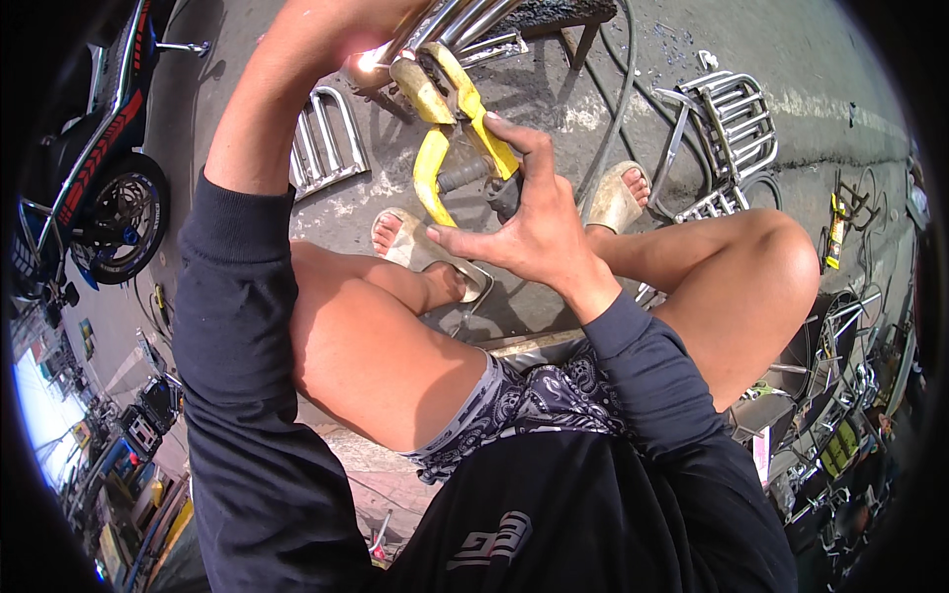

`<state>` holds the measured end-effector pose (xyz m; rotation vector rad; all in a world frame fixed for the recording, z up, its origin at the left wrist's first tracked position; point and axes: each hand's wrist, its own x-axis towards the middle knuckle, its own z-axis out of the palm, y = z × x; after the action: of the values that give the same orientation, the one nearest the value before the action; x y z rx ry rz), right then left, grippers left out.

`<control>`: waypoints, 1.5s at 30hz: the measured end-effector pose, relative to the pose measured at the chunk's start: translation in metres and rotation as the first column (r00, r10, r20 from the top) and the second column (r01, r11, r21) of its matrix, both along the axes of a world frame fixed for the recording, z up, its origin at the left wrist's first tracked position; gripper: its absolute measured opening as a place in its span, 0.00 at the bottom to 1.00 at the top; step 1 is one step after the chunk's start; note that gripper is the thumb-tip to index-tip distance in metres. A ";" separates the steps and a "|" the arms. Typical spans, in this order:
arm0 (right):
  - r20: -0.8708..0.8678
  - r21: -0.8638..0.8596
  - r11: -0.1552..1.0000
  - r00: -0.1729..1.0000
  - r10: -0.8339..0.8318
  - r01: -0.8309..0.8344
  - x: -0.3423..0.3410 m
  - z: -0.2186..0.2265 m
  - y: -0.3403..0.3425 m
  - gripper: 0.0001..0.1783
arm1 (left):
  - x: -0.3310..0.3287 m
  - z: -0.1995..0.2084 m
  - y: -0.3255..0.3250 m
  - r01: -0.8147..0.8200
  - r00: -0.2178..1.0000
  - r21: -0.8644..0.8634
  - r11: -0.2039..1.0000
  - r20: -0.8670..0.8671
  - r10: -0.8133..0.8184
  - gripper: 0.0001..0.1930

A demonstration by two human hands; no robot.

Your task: The person sits on the ground and welds a tubular metal frame using a handheld welding torch. They position the frame, apply the weld, and then inspect the joint before continuing.

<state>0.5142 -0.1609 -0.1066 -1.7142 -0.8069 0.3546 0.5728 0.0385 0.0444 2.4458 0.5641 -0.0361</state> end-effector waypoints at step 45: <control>0.176 -0.088 0.996 0.984 -0.004 0.020 -0.006 -0.010 0.001 0.59 | -0.012 0.001 0.003 0.190 0.960 -0.132 0.973 0.234 -0.155 0.13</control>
<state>0.5078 -0.1596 -0.1170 -1.8518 -0.9199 0.2364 0.5611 0.0412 0.0451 2.3026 0.2377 0.1180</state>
